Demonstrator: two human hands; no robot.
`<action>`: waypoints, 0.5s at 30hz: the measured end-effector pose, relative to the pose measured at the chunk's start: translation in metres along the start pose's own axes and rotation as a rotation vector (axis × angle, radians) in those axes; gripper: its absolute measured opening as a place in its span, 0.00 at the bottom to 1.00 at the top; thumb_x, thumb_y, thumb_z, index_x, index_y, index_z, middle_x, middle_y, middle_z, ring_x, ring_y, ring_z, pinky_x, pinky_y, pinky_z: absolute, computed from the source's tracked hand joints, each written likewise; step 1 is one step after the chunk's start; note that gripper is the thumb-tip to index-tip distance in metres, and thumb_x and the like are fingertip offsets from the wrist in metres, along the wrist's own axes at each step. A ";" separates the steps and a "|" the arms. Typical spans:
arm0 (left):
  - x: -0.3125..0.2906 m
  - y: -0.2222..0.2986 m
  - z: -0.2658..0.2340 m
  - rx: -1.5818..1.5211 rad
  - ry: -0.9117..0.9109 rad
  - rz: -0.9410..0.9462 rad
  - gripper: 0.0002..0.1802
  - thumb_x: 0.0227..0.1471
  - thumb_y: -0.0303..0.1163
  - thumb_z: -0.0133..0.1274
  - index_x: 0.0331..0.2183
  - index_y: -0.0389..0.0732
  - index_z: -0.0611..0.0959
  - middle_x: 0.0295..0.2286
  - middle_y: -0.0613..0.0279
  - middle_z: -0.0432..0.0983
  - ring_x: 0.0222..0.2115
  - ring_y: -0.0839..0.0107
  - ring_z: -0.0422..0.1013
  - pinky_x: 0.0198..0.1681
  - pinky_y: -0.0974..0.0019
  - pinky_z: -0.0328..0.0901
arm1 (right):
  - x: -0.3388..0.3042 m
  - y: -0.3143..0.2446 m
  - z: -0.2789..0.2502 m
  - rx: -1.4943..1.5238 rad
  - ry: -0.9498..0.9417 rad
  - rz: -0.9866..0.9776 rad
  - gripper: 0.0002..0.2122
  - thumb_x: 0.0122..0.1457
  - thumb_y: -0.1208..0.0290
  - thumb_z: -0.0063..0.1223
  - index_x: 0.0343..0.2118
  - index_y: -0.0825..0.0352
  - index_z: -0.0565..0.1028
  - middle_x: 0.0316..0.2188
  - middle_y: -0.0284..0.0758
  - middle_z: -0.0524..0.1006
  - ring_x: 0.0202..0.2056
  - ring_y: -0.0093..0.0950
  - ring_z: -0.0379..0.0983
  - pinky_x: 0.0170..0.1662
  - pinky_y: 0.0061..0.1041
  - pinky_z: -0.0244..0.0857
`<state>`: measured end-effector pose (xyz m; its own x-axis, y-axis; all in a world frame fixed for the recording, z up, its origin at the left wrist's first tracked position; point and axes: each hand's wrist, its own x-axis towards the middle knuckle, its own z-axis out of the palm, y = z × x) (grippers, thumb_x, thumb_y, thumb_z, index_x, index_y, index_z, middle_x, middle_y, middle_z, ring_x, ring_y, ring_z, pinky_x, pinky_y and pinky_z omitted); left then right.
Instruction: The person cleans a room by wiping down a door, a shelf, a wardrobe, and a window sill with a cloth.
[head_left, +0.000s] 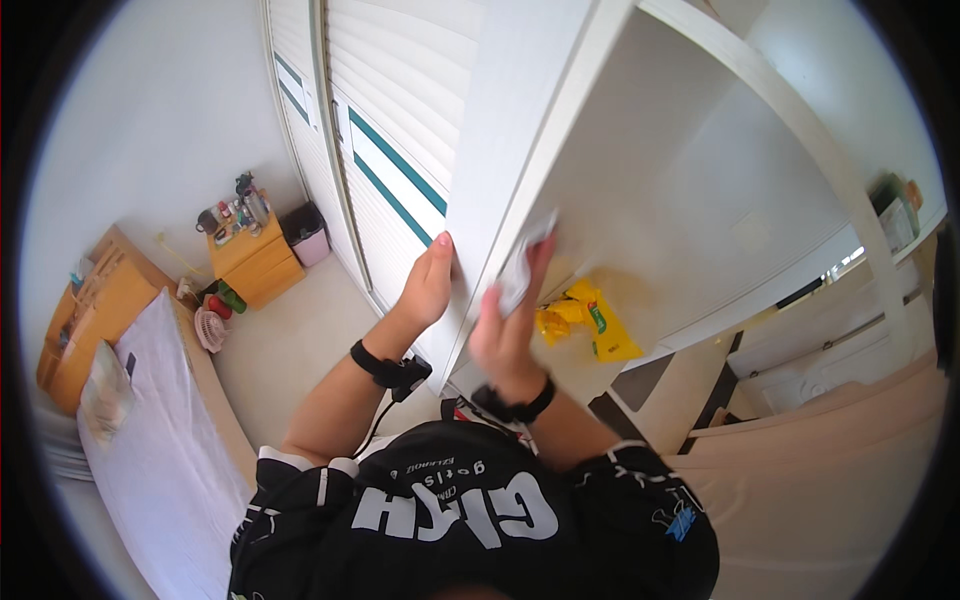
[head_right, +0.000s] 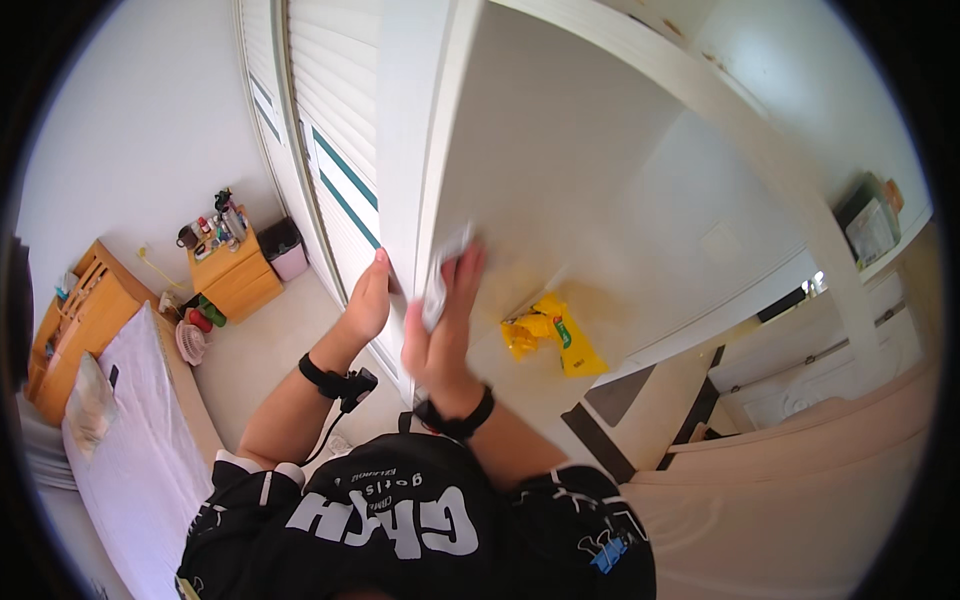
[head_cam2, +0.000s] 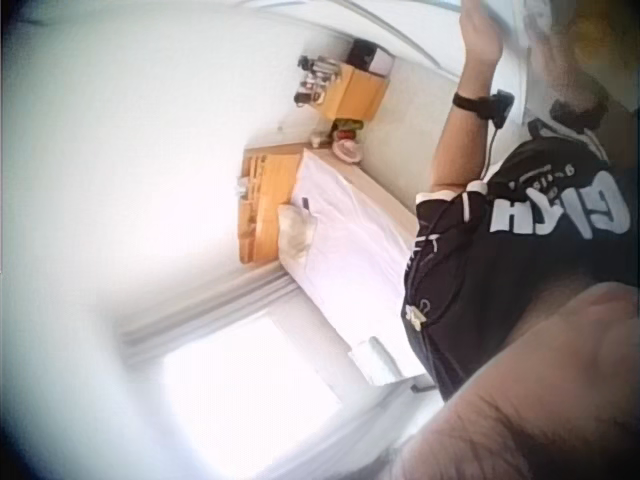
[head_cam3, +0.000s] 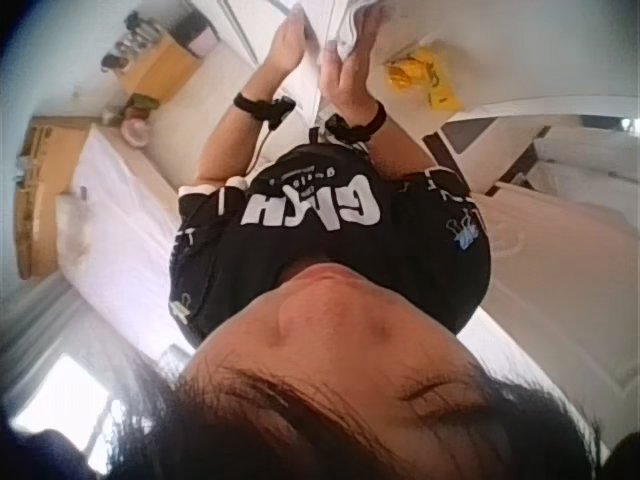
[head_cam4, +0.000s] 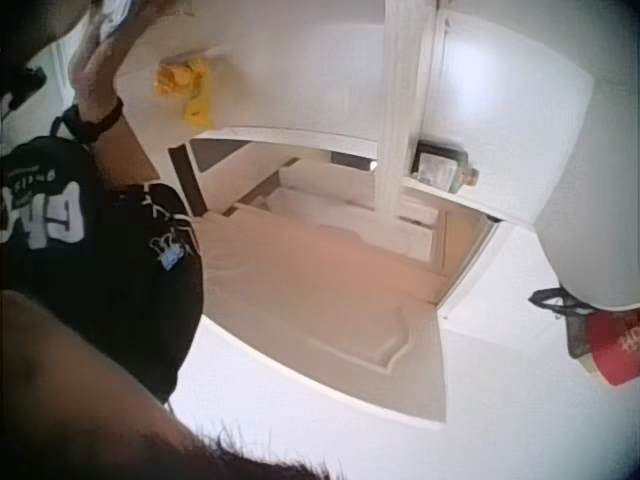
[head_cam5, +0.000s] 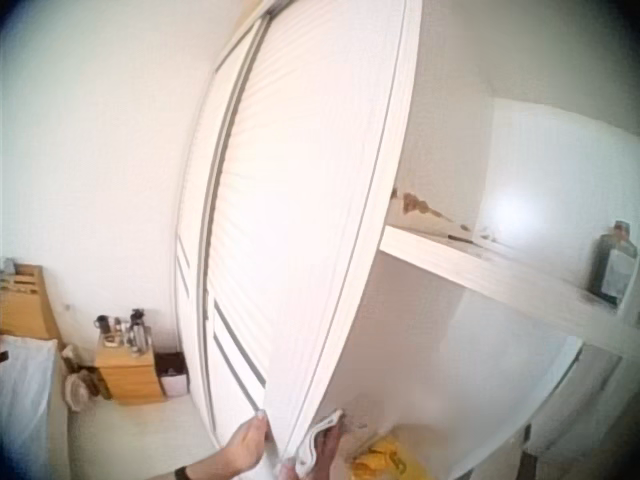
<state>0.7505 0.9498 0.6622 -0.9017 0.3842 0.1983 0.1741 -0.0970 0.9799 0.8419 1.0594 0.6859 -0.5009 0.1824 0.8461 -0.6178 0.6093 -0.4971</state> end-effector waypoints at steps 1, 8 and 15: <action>-0.003 0.007 0.008 -0.019 -0.018 0.039 0.35 0.73 0.52 0.25 0.38 0.32 0.78 0.30 0.60 0.74 0.33 0.73 0.67 0.43 0.67 0.64 | -0.041 0.008 0.006 -0.156 -0.029 0.017 0.34 0.66 0.69 0.43 0.71 0.73 0.46 0.71 0.63 0.38 0.70 0.67 0.34 0.69 0.61 0.33; -0.008 0.000 0.003 0.073 -0.198 0.086 0.32 0.72 0.52 0.27 0.37 0.33 0.76 0.31 0.53 0.74 0.35 0.67 0.68 0.46 0.63 0.64 | -0.030 0.010 -0.003 -0.302 0.056 -0.113 0.34 0.63 0.73 0.44 0.70 0.77 0.46 0.70 0.65 0.40 0.70 0.66 0.35 0.70 0.57 0.33; 0.001 0.010 -0.006 0.127 -0.372 0.163 0.32 0.70 0.55 0.34 0.37 0.33 0.74 0.29 0.44 0.75 0.32 0.54 0.72 0.40 0.57 0.66 | 0.111 -0.108 -0.029 -0.198 0.218 -0.076 0.30 0.67 0.71 0.44 0.68 0.80 0.52 0.72 0.59 0.43 0.72 0.54 0.41 0.71 0.45 0.39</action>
<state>0.7490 0.9433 0.6723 -0.6579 0.6809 0.3219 0.3708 -0.0792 0.9253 0.8705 1.0362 0.8389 -0.3030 0.2786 0.9113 -0.5072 0.7625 -0.4017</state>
